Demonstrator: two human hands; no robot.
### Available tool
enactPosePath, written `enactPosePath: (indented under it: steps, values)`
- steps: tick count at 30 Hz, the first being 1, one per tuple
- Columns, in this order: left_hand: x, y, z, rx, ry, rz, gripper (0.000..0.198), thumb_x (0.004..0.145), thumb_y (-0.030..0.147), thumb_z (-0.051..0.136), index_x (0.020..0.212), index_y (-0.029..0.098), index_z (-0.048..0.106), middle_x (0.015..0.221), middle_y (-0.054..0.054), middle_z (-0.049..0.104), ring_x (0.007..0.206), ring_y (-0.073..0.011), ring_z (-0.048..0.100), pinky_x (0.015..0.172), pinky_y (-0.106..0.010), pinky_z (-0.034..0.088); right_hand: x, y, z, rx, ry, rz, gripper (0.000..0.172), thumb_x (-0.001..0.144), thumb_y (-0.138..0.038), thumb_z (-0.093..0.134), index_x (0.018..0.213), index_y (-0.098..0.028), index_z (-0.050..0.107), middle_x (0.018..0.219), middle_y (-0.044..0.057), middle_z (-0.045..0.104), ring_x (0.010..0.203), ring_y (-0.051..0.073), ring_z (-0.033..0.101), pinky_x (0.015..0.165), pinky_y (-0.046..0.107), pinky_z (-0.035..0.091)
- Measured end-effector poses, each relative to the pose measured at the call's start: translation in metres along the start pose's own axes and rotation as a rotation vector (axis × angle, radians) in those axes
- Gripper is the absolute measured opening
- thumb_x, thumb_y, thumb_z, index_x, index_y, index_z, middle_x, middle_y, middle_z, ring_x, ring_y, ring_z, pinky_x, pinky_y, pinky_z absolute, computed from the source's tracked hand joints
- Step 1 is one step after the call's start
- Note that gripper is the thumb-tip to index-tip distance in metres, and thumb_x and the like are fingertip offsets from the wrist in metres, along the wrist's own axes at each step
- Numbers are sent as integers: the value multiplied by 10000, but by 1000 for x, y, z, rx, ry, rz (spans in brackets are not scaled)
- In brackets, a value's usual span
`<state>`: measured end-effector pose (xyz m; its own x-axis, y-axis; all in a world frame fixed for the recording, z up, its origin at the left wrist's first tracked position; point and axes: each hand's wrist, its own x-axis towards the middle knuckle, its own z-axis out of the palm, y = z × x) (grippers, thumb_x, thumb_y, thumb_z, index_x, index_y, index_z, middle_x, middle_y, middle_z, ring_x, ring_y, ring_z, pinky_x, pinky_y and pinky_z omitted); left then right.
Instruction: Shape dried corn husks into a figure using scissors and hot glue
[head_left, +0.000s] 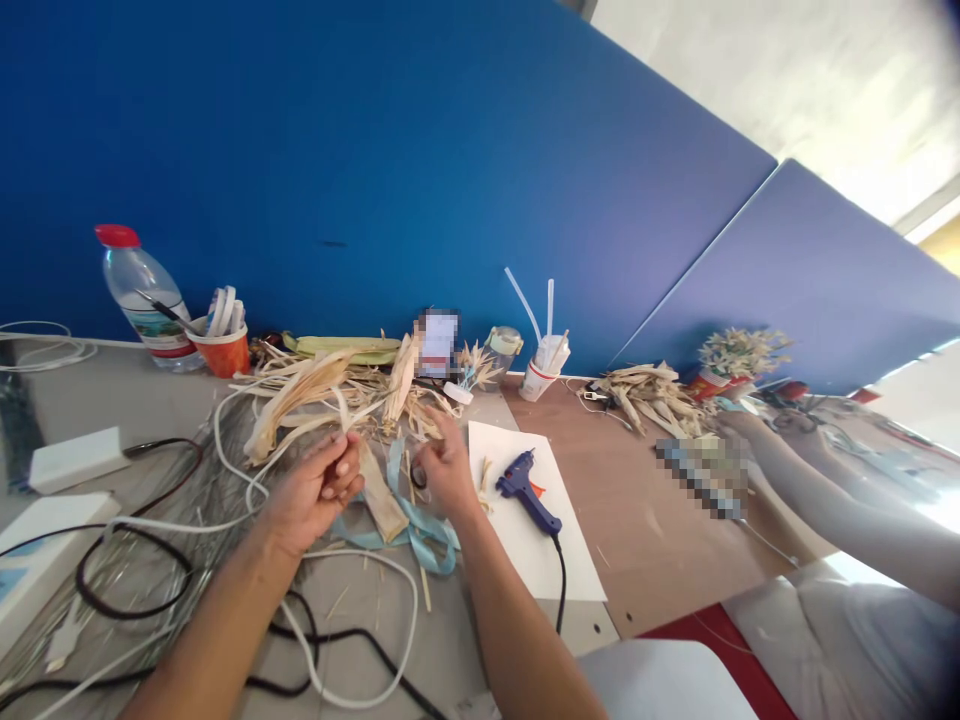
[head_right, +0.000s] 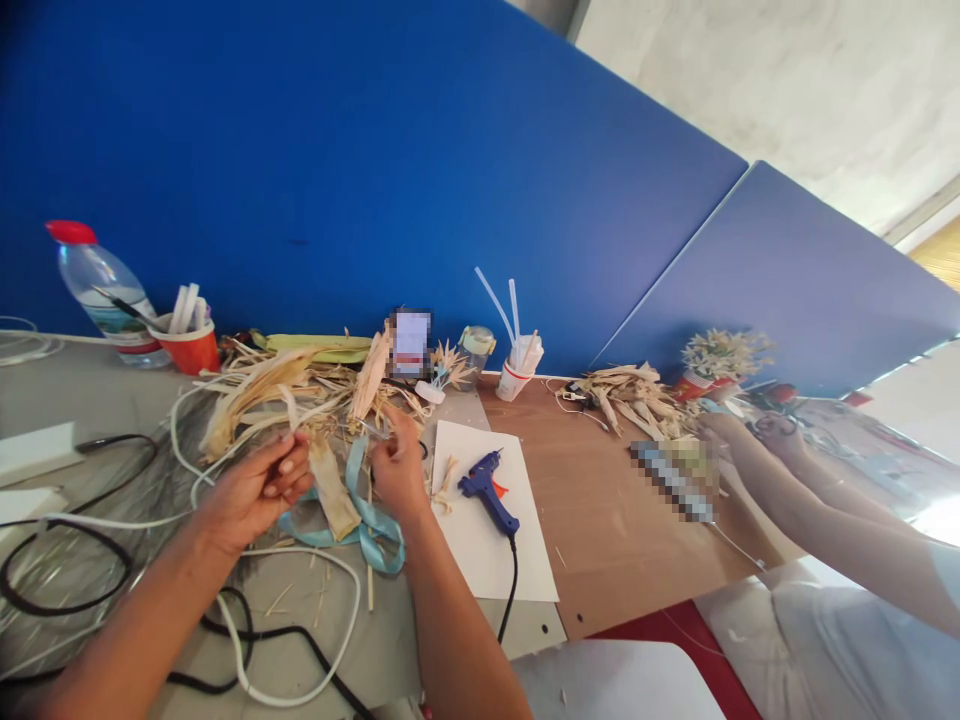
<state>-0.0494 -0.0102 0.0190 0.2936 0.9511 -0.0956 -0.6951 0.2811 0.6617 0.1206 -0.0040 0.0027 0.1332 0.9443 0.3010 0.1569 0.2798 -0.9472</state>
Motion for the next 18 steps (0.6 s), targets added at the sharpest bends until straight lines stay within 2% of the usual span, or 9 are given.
enactPosePath:
  steps: [2, 3, 5, 8, 11, 13, 15, 18]
  values:
    - [-2, -4, 5, 69, -34, -43, 97, 820, 195, 556, 796, 113, 603, 488, 63, 432, 317, -1, 247, 368, -157, 274, -8, -8, 9, -14, -255, -32, 578, 677, -141, 481, 1244, -247, 455, 1096, 35, 583, 529, 76, 499, 518, 216, 421]
    - [-3, -5, 6, 91, -51, -56, 103, 820, 200, 557, 794, 113, 604, 486, 61, 434, 317, -1, 249, 368, -158, 275, -12, -10, 12, -59, -326, -56, 548, 680, -134, 488, 1215, -250, 493, 1018, 18, 618, 537, 84, 504, 540, 218, 424]
    - [-5, -5, 8, 91, -70, -56, 91, 815, 193, 563, 794, 113, 603, 489, 62, 435, 322, -3, 254, 376, -161, 288, -14, -12, 15, -153, -337, -82, 393, 694, -129, 478, 1049, -228, 617, 809, -5, 645, 563, 104, 512, 584, 226, 417]
    - [-6, 2, 4, -18, -52, 6, 67, 808, 179, 568, 797, 118, 593, 497, 70, 417, 332, -4, 244, 386, -164, 302, -5, -8, 4, -127, -58, 1, 232, 732, -183, 444, 815, -189, 661, 585, -23, 556, 520, 111, 463, 533, 222, 365]
    - [-4, 11, -3, -152, -59, 66, 11, 796, 138, 568, 803, 135, 577, 513, 78, 401, 351, -11, 274, 412, -165, 328, 10, -1, -19, 107, 313, 146, 171, 729, -263, 461, 769, -170, 600, 482, -66, 417, 427, 87, 329, 434, 208, 262]
    - [-2, 14, -6, -182, -57, 87, 28, 795, 120, 562, 811, 139, 574, 518, 78, 402, 355, -12, 283, 424, -166, 339, 18, 3, -32, 213, 492, 190, 173, 738, -314, 476, 758, -167, 565, 469, -78, 374, 416, 77, 288, 418, 207, 224]
    - [-1, 13, -8, -169, -52, 85, 28, 798, 120, 557, 811, 135, 577, 518, 75, 406, 356, -13, 284, 425, -169, 339, 22, 6, -38, 239, 556, 207, 242, 766, -381, 459, 692, -165, 540, 461, -73, 365, 417, 75, 281, 414, 211, 219]
    - [0, 9, -5, -90, -30, 62, 49, 810, 148, 553, 809, 118, 591, 508, 69, 407, 353, -10, 274, 406, -165, 316, 22, 9, -34, 163, 487, 181, 269, 773, -408, 463, 698, -165, 550, 493, -55, 418, 436, 82, 328, 426, 209, 260]
